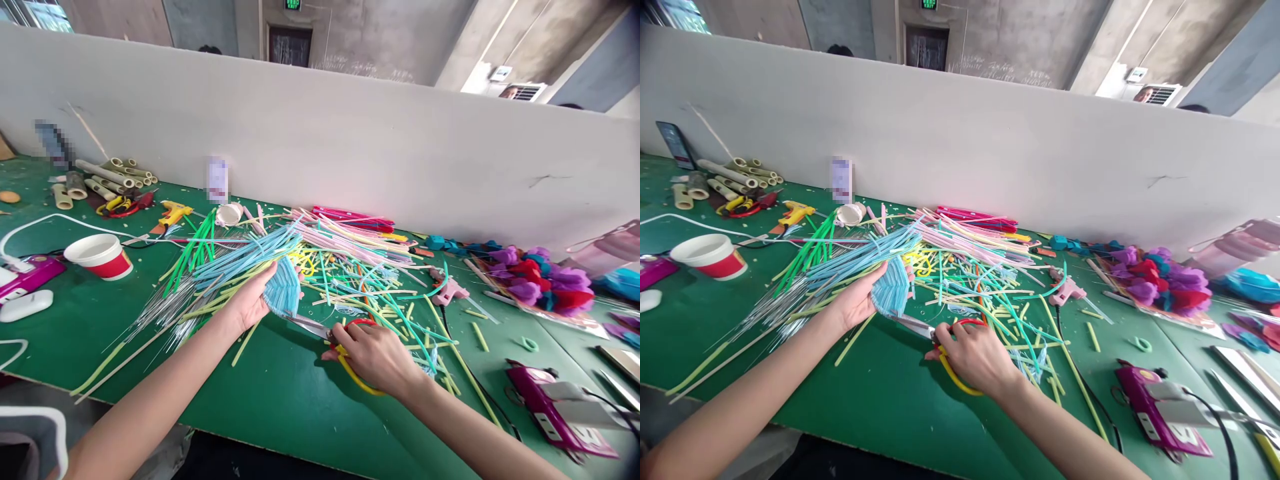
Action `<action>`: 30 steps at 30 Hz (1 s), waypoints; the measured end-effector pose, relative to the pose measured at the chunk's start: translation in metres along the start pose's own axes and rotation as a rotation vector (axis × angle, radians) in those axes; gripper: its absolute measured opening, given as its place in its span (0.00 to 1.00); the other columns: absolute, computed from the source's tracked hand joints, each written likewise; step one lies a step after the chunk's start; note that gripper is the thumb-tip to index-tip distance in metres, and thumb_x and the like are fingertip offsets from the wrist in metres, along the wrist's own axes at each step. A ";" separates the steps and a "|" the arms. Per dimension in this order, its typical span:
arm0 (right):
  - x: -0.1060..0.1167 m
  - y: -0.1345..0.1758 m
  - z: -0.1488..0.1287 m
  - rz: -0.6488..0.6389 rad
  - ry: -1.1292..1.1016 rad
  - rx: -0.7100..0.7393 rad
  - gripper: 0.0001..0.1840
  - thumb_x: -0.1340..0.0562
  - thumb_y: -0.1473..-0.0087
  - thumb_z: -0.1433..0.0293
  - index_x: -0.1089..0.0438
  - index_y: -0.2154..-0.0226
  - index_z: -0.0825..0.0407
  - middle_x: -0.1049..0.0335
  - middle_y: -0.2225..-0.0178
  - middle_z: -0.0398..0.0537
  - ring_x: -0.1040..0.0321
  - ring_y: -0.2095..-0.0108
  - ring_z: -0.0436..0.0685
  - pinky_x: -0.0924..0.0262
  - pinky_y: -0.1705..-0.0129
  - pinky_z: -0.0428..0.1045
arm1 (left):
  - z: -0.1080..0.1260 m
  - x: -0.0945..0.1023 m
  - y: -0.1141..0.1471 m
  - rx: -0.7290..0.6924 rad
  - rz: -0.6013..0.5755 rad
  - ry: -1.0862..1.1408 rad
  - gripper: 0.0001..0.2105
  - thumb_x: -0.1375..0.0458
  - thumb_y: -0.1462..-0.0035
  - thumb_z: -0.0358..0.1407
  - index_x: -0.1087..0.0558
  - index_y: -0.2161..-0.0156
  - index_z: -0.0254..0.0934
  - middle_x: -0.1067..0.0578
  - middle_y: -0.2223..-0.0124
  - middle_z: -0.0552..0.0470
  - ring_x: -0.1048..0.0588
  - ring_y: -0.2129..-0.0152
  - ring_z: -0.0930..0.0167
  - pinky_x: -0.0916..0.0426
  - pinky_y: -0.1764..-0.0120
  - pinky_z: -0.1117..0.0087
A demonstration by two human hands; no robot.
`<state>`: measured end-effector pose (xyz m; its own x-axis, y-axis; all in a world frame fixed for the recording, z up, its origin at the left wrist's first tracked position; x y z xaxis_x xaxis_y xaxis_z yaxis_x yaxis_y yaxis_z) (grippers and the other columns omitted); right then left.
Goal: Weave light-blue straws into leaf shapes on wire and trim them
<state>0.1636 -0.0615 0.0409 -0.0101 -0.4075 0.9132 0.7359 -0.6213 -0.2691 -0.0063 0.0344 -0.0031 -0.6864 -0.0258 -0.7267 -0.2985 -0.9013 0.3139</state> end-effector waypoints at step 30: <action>-0.013 0.041 0.046 -0.072 -0.186 -0.312 0.13 0.42 0.37 0.63 0.33 0.53 0.53 0.27 0.63 0.52 0.28 0.62 0.59 0.35 0.61 0.52 | 0.035 0.009 0.007 -0.333 0.108 0.027 0.18 0.46 0.38 0.29 0.30 0.43 0.33 0.22 0.48 0.42 0.23 0.51 0.62 0.28 0.48 0.60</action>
<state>0.2252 -0.0505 0.0317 0.0902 -0.2443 0.9655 0.4958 -0.8298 -0.2562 -0.0374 0.0430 0.0136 -0.6831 -0.1357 -0.7176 0.0104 -0.9843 0.1762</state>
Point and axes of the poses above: each hand's wrist, its own y-axis away from the middle knuckle, its own x-axis out of the back of the hand, z = x × y, the point moved 8 cm from there along -y, towards the middle knuckle
